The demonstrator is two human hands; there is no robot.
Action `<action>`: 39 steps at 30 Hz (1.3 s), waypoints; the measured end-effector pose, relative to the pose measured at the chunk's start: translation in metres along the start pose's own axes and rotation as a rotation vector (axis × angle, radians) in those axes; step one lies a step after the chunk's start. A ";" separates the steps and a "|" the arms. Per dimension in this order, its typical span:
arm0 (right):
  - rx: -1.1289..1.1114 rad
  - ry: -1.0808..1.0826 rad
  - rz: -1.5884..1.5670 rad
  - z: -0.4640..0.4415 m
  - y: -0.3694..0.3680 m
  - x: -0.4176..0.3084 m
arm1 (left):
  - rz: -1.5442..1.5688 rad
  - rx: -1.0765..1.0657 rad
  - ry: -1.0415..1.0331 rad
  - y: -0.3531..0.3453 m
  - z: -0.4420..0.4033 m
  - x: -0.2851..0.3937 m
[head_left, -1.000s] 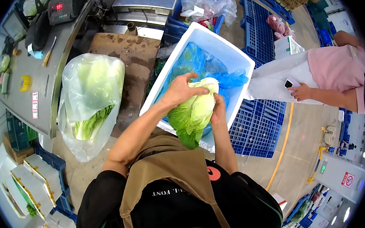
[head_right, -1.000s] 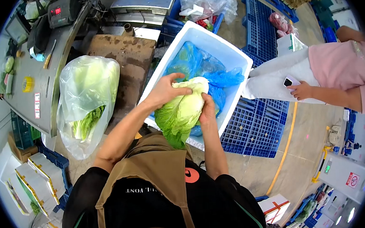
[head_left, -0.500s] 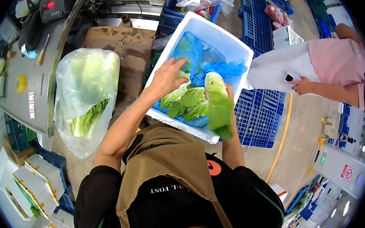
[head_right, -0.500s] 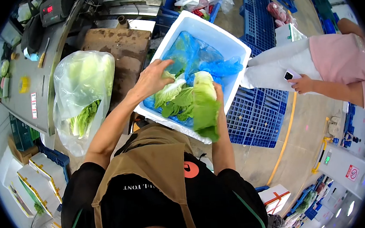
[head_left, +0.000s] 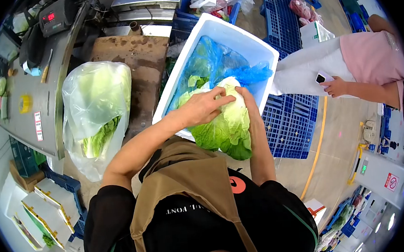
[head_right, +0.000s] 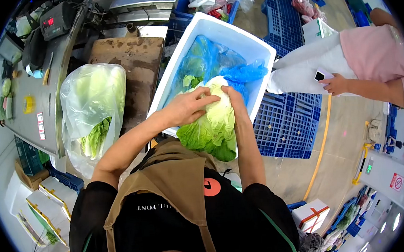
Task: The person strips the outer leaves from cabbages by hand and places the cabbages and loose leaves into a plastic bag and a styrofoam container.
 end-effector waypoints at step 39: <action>-0.095 0.305 -0.387 0.027 -0.057 0.000 | 0.012 0.416 -0.042 -0.019 0.035 0.018</action>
Point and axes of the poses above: each hand's wrist, its own z-axis away from the middle knuckle, its own y-axis out of the back of the hand, x = y × z, the point moved 1 cm from there along -z, towards the middle knuckle, and after that the axes turned 12 degrees about -x, right-handed, at the moved point
